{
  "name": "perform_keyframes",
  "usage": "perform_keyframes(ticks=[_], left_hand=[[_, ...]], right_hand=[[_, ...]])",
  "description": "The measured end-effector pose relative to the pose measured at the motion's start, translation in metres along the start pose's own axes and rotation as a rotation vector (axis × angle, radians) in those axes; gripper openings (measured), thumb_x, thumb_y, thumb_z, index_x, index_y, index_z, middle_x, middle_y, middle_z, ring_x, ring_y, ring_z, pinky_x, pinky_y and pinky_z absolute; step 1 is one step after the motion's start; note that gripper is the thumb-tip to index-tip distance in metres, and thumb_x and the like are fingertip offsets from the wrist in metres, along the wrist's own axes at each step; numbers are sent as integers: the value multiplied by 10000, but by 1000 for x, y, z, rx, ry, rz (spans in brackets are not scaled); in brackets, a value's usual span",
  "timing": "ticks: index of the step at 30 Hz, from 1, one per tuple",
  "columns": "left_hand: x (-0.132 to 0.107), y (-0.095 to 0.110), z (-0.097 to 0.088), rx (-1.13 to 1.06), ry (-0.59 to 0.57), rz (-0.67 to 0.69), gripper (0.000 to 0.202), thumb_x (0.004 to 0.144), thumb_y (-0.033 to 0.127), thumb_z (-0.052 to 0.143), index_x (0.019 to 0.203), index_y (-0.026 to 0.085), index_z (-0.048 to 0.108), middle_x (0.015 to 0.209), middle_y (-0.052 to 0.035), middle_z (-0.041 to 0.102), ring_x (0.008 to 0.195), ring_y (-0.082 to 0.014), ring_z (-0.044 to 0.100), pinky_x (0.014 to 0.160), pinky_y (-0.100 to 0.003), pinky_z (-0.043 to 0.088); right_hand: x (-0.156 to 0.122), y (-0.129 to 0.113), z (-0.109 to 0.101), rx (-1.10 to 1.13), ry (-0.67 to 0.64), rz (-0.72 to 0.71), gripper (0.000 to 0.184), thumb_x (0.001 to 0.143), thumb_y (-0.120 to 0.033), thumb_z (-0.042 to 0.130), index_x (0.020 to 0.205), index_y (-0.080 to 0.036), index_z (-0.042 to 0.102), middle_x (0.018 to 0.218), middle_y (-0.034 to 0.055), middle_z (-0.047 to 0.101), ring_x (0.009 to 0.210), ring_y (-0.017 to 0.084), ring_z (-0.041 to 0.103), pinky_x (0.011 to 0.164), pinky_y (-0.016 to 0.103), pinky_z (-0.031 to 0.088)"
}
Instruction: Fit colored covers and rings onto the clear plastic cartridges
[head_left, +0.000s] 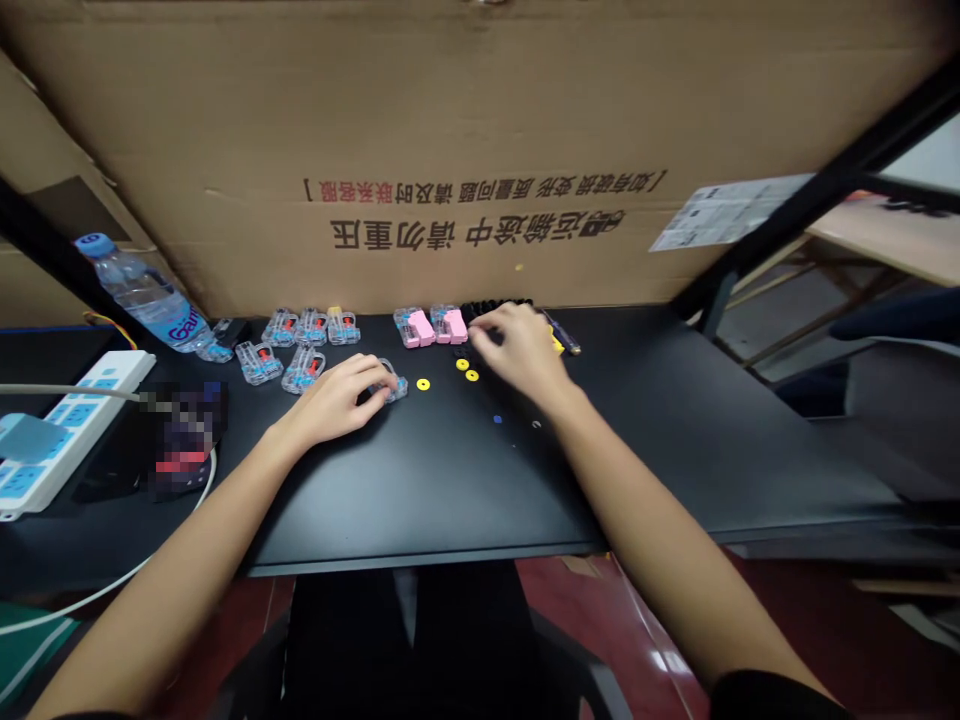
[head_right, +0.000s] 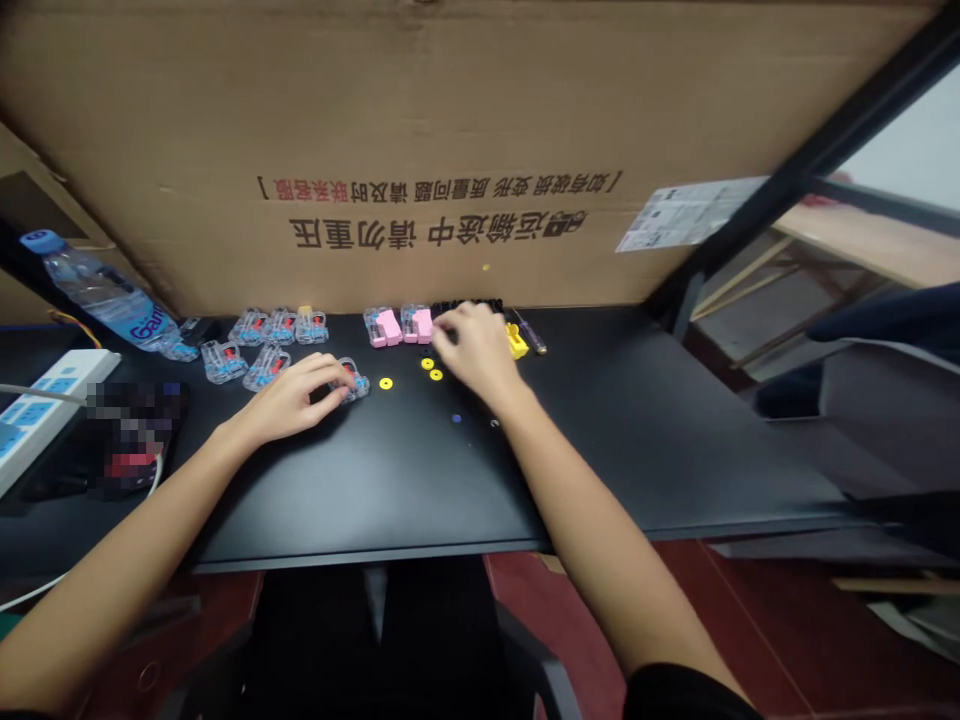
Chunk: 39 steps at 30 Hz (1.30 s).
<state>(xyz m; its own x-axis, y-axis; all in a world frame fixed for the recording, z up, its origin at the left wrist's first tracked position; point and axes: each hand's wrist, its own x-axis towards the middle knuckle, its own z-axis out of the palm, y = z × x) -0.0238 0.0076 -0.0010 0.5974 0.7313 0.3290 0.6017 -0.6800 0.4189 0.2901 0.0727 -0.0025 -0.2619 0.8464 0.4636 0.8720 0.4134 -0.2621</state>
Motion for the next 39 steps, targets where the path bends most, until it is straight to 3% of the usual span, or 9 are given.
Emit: perform_keyframes(ticks=[3, 6, 15, 20, 23, 27, 30, 33, 39], left_hand=[[0, -3, 1, 50, 17, -31, 215, 1060, 255, 519, 1090, 240, 732, 1156, -70, 745, 1085, -241, 663, 1024, -411, 526], [-1, -5, 2, 72, 44, -71, 214, 1047, 247, 518, 1068, 245, 731, 1113, -60, 750, 1061, -244, 663, 989, -401, 527], [-1, -9, 1, 107, 90, -140, 205, 1028, 230, 512, 1023, 238, 717, 1020, -43, 760, 1003, -243, 666, 962, -394, 509], [0, -3, 1, 80, 201, -178, 181, 1029, 246, 536, 1067, 231, 712, 989, -43, 744, 989, -232, 671, 977, -396, 499], [1, 4, 2, -68, 262, -166, 240, 1045, 340, 594, 1245, 229, 668, 1070, -51, 754, 1022, -227, 696, 993, -393, 519], [1, 10, 11, -183, 209, -155, 372, 1032, 434, 659, 1354, 252, 620, 1240, -63, 766, 1124, -241, 717, 1035, -395, 535], [0, 8, 16, -162, 194, -158, 316, 1020, 424, 676, 1284, 250, 658, 1228, -56, 778, 1090, -235, 732, 984, -370, 551], [1, 6, 16, -130, 211, -179, 305, 991, 412, 718, 1245, 247, 677, 1157, -46, 794, 1026, -224, 743, 950, -354, 559], [3, 3, 12, -154, 265, -234, 348, 977, 383, 703, 1281, 217, 673, 1035, -44, 801, 931, -210, 743, 945, -366, 560]], right_hand=[[5, 41, -14, -136, 91, 216, 268, 995, -356, 606, 957, -198, 819, 1059, 175, 764, 1039, 365, 660, 911, 482, 509], [5, 65, -16, -161, -12, 362, 243, 923, -407, 678, 885, -204, 806, 1001, 162, 761, 955, 337, 689, 838, 442, 547], [5, 51, -16, -163, -124, 489, 186, 895, -352, 697, 839, -205, 798, 933, 144, 795, 908, 332, 745, 801, 441, 570], [7, 13, -15, 306, 70, 296, 262, 923, -427, 697, 813, -198, 758, 839, 103, 774, 784, 258, 702, 732, 379, 543], [-1, -31, -3, 709, -92, 103, 397, 929, -598, 722, 861, -209, 762, 831, 62, 766, 737, 219, 672, 689, 351, 539], [-16, -77, 9, 934, -337, -16, 455, 956, -667, 698, 925, -221, 785, 839, 39, 759, 730, 195, 669, 690, 337, 548], [-19, -76, 9, 873, -351, -73, 420, 1001, -623, 662, 986, -223, 789, 834, 37, 760, 732, 192, 671, 701, 330, 539], [-18, -53, 7, 631, -270, -141, 330, 1006, -533, 693, 1042, -218, 784, 823, 36, 753, 719, 196, 661, 712, 333, 516], [-18, -36, 16, 261, -344, -268, 264, 1015, -430, 718, 1178, -240, 802, 1100, 87, 761, 901, 233, 718, 789, 341, 531]])
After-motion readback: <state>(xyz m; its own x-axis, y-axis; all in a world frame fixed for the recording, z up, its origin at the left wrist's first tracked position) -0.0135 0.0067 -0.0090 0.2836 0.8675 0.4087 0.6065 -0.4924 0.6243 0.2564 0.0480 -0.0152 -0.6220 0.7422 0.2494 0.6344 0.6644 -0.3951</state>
